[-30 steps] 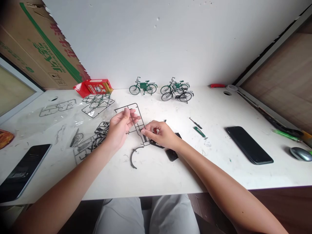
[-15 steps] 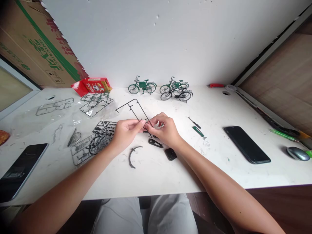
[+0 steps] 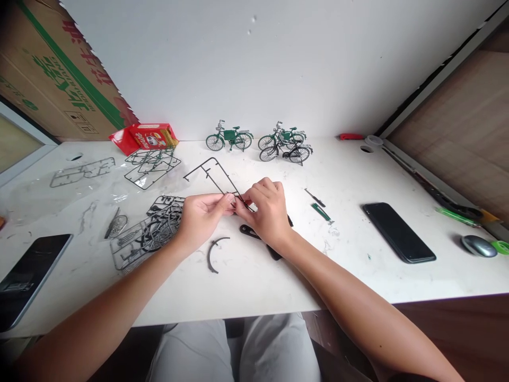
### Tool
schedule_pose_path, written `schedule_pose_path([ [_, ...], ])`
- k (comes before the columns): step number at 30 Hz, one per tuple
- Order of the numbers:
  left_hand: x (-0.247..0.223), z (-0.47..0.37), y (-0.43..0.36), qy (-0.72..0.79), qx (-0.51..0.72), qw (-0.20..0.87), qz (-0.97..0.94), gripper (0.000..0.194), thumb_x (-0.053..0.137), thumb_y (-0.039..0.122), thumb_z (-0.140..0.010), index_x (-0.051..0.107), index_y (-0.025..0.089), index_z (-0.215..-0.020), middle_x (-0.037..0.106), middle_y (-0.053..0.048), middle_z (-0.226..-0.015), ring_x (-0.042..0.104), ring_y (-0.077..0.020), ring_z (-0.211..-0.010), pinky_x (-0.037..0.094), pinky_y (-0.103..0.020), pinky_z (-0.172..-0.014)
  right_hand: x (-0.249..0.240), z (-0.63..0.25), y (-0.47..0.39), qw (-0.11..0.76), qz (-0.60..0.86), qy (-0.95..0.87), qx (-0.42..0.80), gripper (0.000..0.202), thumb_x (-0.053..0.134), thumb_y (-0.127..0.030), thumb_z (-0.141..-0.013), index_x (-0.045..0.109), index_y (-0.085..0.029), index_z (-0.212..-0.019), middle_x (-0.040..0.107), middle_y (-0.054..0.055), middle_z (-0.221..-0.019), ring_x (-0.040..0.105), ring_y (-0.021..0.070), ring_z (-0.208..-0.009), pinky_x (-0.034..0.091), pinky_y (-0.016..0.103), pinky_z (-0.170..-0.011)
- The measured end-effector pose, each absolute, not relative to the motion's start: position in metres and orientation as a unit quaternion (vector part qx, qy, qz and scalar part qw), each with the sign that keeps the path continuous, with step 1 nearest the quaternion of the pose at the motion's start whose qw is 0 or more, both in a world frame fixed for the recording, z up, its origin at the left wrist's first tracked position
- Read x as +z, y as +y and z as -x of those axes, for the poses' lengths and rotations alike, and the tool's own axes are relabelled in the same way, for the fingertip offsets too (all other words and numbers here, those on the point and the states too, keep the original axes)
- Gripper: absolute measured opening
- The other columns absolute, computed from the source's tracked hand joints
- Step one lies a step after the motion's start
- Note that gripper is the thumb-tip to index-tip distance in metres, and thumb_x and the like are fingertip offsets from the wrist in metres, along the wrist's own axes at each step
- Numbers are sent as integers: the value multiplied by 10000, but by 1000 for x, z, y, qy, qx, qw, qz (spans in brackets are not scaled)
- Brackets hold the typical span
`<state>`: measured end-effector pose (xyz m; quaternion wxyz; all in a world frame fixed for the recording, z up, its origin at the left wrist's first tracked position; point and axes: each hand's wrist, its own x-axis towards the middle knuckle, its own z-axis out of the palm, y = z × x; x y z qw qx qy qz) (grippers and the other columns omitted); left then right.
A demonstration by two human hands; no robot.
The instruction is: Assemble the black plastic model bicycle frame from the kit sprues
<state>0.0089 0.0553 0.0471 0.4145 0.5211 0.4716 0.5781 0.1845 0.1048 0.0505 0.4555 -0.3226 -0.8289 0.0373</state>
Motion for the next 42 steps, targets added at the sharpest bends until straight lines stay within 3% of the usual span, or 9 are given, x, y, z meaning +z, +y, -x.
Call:
schedule_pose_path([
  [6, 44, -5, 62, 462, 597, 447, -479, 292, 843, 415, -893, 790, 129, -913, 832, -115, -901, 815, -235, -851, 670, -349, -856, 53, -185, 107, 468, 331, -800, 179, 206, 757, -307, -976, 642, -254, -815, 699, 39, -761, 603, 241, -824, 498, 419, -749],
  [9, 45, -2, 64, 469, 610, 462, -440, 343, 867, 442, -870, 763, 125, -951, 831, -122, -919, 821, -239, -868, 671, -352, -850, 49, -186, 111, 473, 331, -780, 241, 111, 769, -331, -971, 712, -261, -1036, 749, 53, -978, 657, 242, -931, 545, 420, -801],
  [12, 48, -1, 65, 481, 615, 466, -416, 373, 863, 460, -873, 769, 118, -986, 837, -142, -992, 823, -237, -902, 667, -356, -872, 46, -186, 114, 484, 321, -789, 202, 205, 777, -311, -970, 724, -280, -1166, 738, 72, -1107, 668, 261, -1032, 559, 451, -855],
  [17, 50, -6, 64, 478, 611, 517, -362, 358, 897, 417, -841, 783, 104, -971, 831, -123, -910, 820, -235, -877, 664, -397, -909, 49, -189, 116, 487, 276, -825, 84, 171, 726, -220, -1001, 799, -312, -1125, 757, 74, -1034, 655, 271, -989, 560, 494, -860],
  [25, 40, -7, 66, 406, 602, 625, -287, 260, 979, 188, -684, 824, 111, -879, 839, -102, -978, 788, -191, -958, 589, -432, -1109, 49, -188, 116, 440, 275, -854, 38, 154, 719, -249, -1011, 816, -269, -1128, 778, 99, -1113, 604, 283, -1015, 576, 516, -889],
  [34, 35, -10, 66, 427, 603, 578, -346, 304, 976, 279, -692, 831, 126, -910, 841, -100, -958, 785, -205, -932, 621, -426, -1022, 45, -189, 118, 448, 267, -852, 43, 185, 728, -215, -1005, 817, -276, -1154, 754, 111, -1150, 589, 295, -1064, 601, 503, -866],
  [42, 33, -10, 65, 455, 587, 543, -391, 208, 887, 213, -777, 806, 119, -944, 846, -124, -948, 806, -231, -897, 638, -430, -973, 42, -193, 127, 450, 214, -867, 30, 208, 742, -166, -986, 784, -279, -1156, 772, 102, -1136, 599, 295, -1058, 598, 503, -841],
])
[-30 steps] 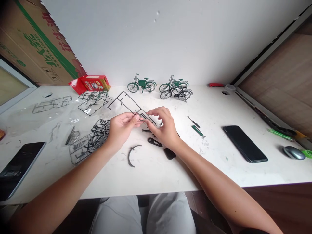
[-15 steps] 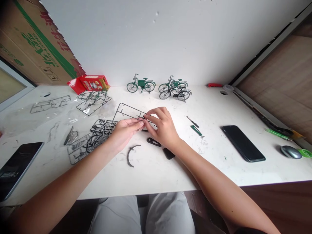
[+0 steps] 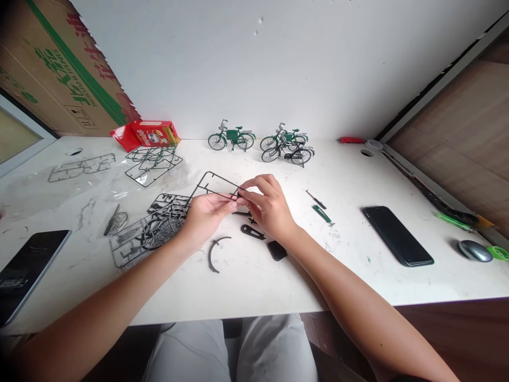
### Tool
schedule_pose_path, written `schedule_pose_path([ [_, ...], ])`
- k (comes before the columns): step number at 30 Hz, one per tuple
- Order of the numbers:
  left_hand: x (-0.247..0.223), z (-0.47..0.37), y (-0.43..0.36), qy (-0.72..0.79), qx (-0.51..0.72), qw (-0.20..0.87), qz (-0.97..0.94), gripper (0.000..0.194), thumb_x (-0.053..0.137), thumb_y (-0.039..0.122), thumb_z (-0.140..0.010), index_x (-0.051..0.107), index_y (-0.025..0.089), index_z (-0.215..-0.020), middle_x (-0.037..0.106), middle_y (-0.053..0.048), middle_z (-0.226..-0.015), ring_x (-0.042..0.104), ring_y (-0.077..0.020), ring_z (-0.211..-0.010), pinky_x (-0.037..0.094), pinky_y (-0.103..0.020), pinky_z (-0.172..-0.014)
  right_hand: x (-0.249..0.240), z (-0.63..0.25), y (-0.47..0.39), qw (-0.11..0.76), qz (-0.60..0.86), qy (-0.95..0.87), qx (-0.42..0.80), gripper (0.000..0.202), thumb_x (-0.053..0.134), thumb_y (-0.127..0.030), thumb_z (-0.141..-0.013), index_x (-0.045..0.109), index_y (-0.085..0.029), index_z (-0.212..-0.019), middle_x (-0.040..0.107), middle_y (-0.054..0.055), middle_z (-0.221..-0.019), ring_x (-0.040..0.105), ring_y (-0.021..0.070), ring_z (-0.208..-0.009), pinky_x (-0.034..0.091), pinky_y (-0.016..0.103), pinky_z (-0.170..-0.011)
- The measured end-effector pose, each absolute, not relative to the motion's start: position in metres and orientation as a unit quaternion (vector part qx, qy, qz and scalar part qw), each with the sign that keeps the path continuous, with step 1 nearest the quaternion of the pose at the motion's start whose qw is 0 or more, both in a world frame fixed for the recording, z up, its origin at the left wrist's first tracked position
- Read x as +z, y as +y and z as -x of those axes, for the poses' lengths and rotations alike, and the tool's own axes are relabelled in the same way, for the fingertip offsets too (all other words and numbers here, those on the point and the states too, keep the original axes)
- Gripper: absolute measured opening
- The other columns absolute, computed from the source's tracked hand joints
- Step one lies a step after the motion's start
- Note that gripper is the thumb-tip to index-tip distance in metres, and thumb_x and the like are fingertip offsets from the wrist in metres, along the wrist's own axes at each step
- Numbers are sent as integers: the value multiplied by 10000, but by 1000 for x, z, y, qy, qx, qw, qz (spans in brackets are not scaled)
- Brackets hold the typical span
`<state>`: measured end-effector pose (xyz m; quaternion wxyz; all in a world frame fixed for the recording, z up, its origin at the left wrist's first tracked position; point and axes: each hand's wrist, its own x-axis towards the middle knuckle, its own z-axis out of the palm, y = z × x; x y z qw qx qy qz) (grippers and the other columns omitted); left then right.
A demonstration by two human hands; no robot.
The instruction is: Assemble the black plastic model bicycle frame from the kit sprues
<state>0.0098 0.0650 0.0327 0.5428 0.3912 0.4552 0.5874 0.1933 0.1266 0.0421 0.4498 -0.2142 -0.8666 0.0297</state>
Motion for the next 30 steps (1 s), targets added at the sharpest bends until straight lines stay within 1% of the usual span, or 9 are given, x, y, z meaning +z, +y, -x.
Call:
schedule_pose_path([
  [5, 33, -10, 65, 452, 586, 507, -441, 134, 821, 193, -835, 797, 121, -945, 843, -128, -977, 811, -231, -894, 659, -382, -893, 42, -197, 129, 417, 200, -887, -8, 254, 699, -146, -1007, 723, -256, -1234, 763, 119, -1181, 617, 294, -1076, 590, 493, -856],
  [9, 34, -9, 63, 462, 581, 433, -511, 129, 791, 210, -880, 791, 139, -988, 837, -124, -1025, 812, -233, -939, 655, -371, -907, 42, -198, 128, 389, 209, -896, -39, 231, 650, -161, -1037, 688, -255, -1244, 755, 122, -1230, 629, 309, -1129, 570, 518, -904],
  [12, 34, -8, 60, 485, 577, 368, -545, 106, 780, 234, -907, 778, 159, -981, 832, -109, -1017, 809, -231, -952, 642, -360, -909, 43, -195, 126, 394, 226, -891, -14, 174, 625, -178, -1052, 685, -261, -1193, 723, 125, -1311, 600, 316, -1225, 555, 537, -972],
  [16, 36, -7, 59, 498, 576, 345, -549, 83, 771, 259, -925, 750, 181, -944, 827, -97, -1003, 804, -226, -958, 617, -332, -872, 43, -190, 121, 415, 255, -872, 54, 105, 599, -238, -1073, 695, -270, -1100, 672, 127, -1373, 564, 315, -1264, 556, 530, -977],
  [19, 36, -5, 60, 511, 567, 341, -549, 77, 775, 259, -913, 739, 191, -906, 824, -84, -951, 799, -225, -911, 595, -321, -817, 41, -187, 118, 416, 278, -860, 104, 137, 566, -296, -1090, 692, -258, -1051, 662, 138, -1341, 582, 318, -1252, 521, 572, -1041],
  [21, 35, -4, 61, 517, 560, 344, -548, 54, 777, 227, -891, 735, 194, -881, 819, -70, -904, 795, -224, -879, 582, -318, -797, 38, -186, 118, 415, 289, -850, 146, 179, 541, -325, -1101, 682, -250, -1019, 657, 139, -1301, 597, 311, -1231, 505, 582, -1064],
  [24, 33, -2, 64, 519, 550, 354, -549, 46, 768, 167, -859, 728, 189, -857, 806, -60, -869, 788, -219, -848, 578, -315, -781, 34, -185, 119, 418, 291, -839, 191, 236, 513, -348, -1109, 657, -244, -954, 654, 130, -1203, 612, 291, -1144, 527, 547, -1007],
  [26, 32, -2, 65, 520, 548, 343, -558, 59, 760, 141, -850, 723, 187, -846, 801, -59, -876, 777, -210, -842, 580, -313, -782, 32, -184, 119, 423, 293, -835, 195, 268, 499, -352, -1110, 643, -240, -913, 648, 125, -1151, 607, 287, -1094, 531, 533, -970],
  [30, 35, -2, 65, 519, 541, 311, -584, 79, 731, 110, -859, 726, 187, -843, 799, -53, -884, 758, -191, -828, 571, -294, -770, 31, -183, 118, 434, 308, -822, 202, 305, 519, -383, -1100, 647, -232, -868, 643, 127, -1125, 606, 292, -1082, 534, 530, -950],
])
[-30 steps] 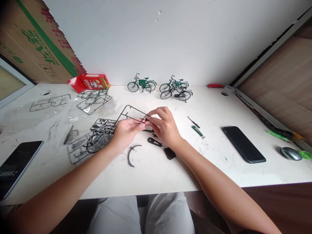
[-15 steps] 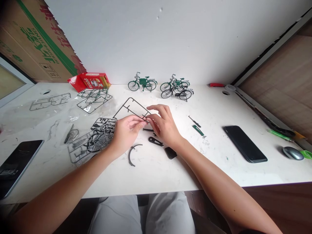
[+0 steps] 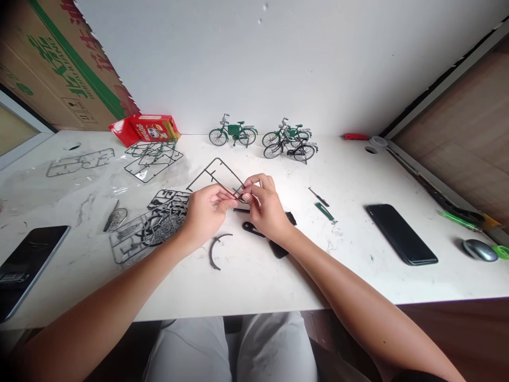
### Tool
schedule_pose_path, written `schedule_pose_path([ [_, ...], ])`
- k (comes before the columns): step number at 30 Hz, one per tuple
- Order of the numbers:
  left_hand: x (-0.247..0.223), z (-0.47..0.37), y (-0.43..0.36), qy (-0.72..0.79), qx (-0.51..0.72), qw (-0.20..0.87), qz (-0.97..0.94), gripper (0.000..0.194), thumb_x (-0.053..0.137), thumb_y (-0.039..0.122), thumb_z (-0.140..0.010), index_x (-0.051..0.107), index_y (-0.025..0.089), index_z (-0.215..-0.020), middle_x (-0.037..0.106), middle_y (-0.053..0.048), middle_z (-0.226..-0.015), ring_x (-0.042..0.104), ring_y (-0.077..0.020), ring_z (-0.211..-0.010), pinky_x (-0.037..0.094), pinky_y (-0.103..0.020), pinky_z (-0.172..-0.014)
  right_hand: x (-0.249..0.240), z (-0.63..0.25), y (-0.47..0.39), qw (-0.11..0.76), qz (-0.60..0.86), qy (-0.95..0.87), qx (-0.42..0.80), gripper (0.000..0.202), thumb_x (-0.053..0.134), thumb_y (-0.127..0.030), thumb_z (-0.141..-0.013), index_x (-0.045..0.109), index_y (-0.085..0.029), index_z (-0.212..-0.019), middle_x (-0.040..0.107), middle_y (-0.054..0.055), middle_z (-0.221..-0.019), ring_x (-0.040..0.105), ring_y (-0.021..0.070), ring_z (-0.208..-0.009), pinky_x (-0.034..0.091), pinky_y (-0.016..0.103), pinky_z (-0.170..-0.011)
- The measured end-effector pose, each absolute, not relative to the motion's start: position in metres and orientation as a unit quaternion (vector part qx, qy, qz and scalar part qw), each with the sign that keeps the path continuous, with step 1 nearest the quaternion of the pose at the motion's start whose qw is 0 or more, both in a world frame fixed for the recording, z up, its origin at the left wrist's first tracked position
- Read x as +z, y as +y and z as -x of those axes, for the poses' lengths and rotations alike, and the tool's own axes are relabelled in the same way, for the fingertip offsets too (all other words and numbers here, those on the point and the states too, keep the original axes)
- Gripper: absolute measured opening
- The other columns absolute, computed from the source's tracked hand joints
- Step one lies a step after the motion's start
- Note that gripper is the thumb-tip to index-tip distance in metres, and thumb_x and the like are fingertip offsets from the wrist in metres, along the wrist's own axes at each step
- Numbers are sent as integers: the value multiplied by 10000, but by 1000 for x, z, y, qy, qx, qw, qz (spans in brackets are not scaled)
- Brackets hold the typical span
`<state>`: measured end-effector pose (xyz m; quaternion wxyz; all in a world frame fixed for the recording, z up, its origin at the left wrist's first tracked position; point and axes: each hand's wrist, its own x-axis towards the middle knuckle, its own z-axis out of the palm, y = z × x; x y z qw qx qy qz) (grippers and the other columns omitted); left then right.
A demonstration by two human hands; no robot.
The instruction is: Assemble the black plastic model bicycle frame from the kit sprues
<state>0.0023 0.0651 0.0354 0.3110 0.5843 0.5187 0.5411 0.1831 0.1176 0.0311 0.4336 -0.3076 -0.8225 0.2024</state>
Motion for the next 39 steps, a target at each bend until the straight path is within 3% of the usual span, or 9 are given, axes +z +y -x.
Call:
schedule_pose_path([
  [7, 37, -4, 64, 513, 532, 322, -592, 137, 669, 81, -873, 745, 189, -910, 794, -37, -858, 772, -186, -801, 580, -288, -767, 31, -185, 118, 460, 334, -782, 256, 326, 686, -470, -1018, 731, -220, -814, 660, 96, -1033, 660, 258, -959, 577, 507, -904],
  [11, 38, -6, 61, 507, 547, 340, -573, 85, 690, 112, -879, 731, 185, -894, 796, -48, -868, 782, -193, -771, 585, -291, -736, 33, -183, 114, 499, 336, -786, 143, 133, 726, -306, -989, 817, -256, -907, 702, 100, -1025, 644, 290, -1002, 563, 517, -856],
  [14, 41, -10, 57, 506, 553, 353, -560, 29, 724, 157, -889, 728, 184, -899, 805, -63, -902, 797, -208, -790, 594, -304, -745, 37, -181, 111, 507, 326, -794, 80, 186, 662, -208, -1001, 810, -265, -904, 736, 111, -1083, 634, 305, -1032, 555, 506, -790],
  [19, 46, -13, 53, 500, 563, 402, -521, 91, 773, 212, -890, 743, 176, -968, 818, -70, -894, 815, -233, -827, 615, -328, -784, 42, -184, 112, 506, 307, -806, 16, 173, 684, -206, -991, 808, -326, -1013, 797, 77, -1175, 651, 333, -1081, 571, 555, -834],
  [25, 41, -16, 52, 476, 579, 441, -494, 149, 791, 267, -901, 727, 161, -982, 825, -114, -1030, 819, -232, -827, 630, -350, -834, 46, -192, 116, 478, 263, -836, -54, 256, 654, -215, -1023, 748, -367, -1205, 792, 47, -1305, 659, 353, -1157, 532, 605, -916],
  [30, 38, -18, 54, 480, 575, 463, -473, 227, 827, 267, -869, 713, 150, -1026, 811, -100, -935, 807, -236, -770, 620, -348, -780, 53, -197, 117, 395, 262, -881, -11, 206, 636, -270, -1051, 749, -347, -1205, 731, 55, -1406, 607, 369, -1285, 490, 624, -1032],
  [36, 31, -12, 61, 508, 564, 424, -494, 120, 781, 291, -894, 740, 179, -911, 802, -66, -888, 795, -213, -765, 577, -299, -706, 48, -190, 116, 439, 300, -844, 73, 142, 656, -303, -1047, 784, -292, -985, 697, 97, -1315, 582, 335, -1246, 547, 571, -995],
  [39, 29, -10, 64, 533, 549, 407, -499, 86, 767, 245, -876, 715, 186, -843, 785, -50, -823, 789, -218, -730, 555, -295, -662, 43, -185, 113, 449, 322, -819, 155, 183, 664, -319, -1046, 785, -266, -919, 684, 106, -1296, 598, 321, -1239, 528, 586, -1062],
])
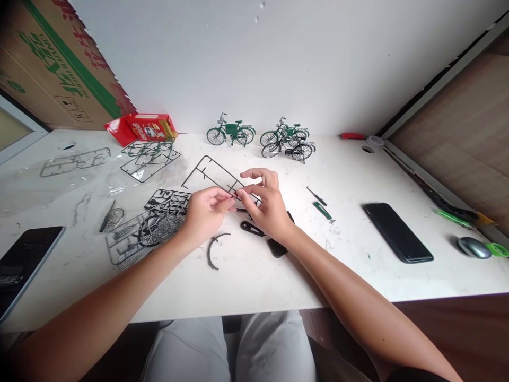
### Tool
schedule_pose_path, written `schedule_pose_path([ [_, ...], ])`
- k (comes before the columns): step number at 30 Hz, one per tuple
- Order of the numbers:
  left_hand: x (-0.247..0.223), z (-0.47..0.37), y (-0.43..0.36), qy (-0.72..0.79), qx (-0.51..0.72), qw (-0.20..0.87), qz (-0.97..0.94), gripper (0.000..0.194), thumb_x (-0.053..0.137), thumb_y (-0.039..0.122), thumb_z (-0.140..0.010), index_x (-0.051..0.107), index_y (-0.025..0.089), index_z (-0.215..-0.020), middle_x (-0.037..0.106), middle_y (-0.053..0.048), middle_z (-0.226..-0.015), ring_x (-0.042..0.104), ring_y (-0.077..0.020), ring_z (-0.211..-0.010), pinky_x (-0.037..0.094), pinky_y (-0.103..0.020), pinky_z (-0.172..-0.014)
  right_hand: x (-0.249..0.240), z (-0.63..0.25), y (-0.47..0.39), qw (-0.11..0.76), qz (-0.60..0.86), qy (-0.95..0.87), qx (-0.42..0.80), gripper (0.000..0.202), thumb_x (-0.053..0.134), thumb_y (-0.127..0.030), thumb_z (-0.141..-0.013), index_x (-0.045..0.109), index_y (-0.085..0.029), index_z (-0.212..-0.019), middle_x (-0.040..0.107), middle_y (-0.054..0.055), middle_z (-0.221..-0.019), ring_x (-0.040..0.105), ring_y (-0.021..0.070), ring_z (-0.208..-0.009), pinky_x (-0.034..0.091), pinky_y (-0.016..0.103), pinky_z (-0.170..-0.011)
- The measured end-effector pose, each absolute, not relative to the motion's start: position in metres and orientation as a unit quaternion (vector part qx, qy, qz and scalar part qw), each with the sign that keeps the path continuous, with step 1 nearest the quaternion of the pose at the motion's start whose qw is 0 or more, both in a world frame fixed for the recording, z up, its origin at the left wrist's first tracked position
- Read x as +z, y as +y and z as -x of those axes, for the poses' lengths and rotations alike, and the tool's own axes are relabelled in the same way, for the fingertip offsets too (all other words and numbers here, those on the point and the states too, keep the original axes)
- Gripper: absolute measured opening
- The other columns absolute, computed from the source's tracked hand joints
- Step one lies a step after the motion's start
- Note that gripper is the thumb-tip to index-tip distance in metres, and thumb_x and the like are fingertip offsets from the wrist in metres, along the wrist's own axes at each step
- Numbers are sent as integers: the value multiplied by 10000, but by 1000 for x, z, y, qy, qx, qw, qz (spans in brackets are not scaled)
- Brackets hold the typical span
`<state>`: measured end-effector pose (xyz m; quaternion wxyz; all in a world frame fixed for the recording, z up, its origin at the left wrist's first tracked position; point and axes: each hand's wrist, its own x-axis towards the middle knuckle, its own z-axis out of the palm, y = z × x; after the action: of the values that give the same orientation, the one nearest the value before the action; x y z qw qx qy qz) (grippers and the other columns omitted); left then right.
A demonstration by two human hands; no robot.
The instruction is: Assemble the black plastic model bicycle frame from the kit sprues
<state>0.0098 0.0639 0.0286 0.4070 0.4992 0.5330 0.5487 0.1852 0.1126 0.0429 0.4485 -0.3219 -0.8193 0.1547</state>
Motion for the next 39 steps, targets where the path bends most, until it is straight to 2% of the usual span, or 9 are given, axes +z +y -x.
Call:
schedule_pose_path([
  [4, 29, -10, 63, 555, 532, 376, -517, 86, 737, 201, -881, 676, 197, -819, 772, -36, -795, 774, -207, -698, 533, -290, -637, 41, -183, 111, 452, 329, -794, 237, 223, 676, -382, -1045, 778, -260, -890, 674, 106, -1285, 620, 310, -1260, 499, 597, -1131],
  [8, 28, -10, 60, 547, 538, 362, -530, 104, 729, 179, -885, 656, 205, -816, 770, -32, -769, 758, -197, -689, 522, -289, -638, 42, -188, 115, 441, 328, -791, 270, 245, 690, -428, -1037, 801, -267, -889, 671, 100, -1291, 623, 303, -1282, 483, 598, -1168],
  [12, 24, -9, 62, 539, 547, 358, -531, 85, 732, 237, -916, 683, 196, -860, 779, -50, -798, 788, -214, -760, 560, -309, -700, 41, -192, 121, 428, 334, -812, 213, 154, 726, -393, -1020, 851, -303, -1005, 707, 89, -1291, 627, 304, -1266, 513, 600, -1133],
  [17, 28, -11, 65, 524, 564, 422, -479, 132, 766, 287, -896, 707, 170, -896, 777, -57, -810, 796, -212, -746, 583, -300, -689, 43, -188, 116, 499, 283, -810, 120, 136, 778, -263, -983, 855, -313, -1084, 821, 74, -1183, 719, 301, -1133, 636, 532, -903],
  [22, 37, -13, 60, 521, 566, 445, -457, 112, 771, 256, -883, 717, 159, -875, 770, -52, -782, 787, -204, -719, 602, -298, -685, 45, -183, 112, 528, 244, -813, 38, 235, 800, -173, -946, 839, -322, -1123, 832, 59, -1217, 729, 312, -1162, 661, 546, -923],
  [25, 35, -13, 58, 515, 568, 439, -468, 147, 780, 297, -900, 720, 163, -894, 769, -50, -796, 787, -200, -730, 603, -292, -689, 45, -184, 113, 512, 266, -816, 31, 221, 800, -184, -947, 840, -337, -1101, 821, 45, -1260, 694, 326, -1190, 643, 574, -937],
  [29, 29, -15, 58, 499, 567, 430, -495, 261, 745, 422, -961, 728, 164, -924, 776, -60, -837, 787, -193, -761, 596, -274, -690, 45, -185, 113, 509, 296, -804, 78, 136, 812, -206, -943, 840, -309, -1029, 830, 57, -1119, 693, 303, -1083, 621, 538, -879],
  [33, 28, -16, 57, 508, 554, 439, -493, 430, 687, 567, -992, 748, 152, -899, 781, -79, -819, 789, -197, -728, 608, -279, -682, 45, -184, 110, 522, 320, -782, 116, 63, 844, -217, -914, 808, -268, -923, 794, 65, -1040, 692, 277, -1023, 588, 520, -905],
  [39, 34, -18, 55, 506, 556, 471, -462, 439, 680, 562, -999, 774, 145, -899, 784, -73, -789, 793, -204, -710, 630, -293, -685, 47, -184, 107, 529, 277, -799, 71, 103, 805, -202, -936, 783, -284, -878, 775, 66, -1094, 661, 284, -1038, 561, 512, -872],
])
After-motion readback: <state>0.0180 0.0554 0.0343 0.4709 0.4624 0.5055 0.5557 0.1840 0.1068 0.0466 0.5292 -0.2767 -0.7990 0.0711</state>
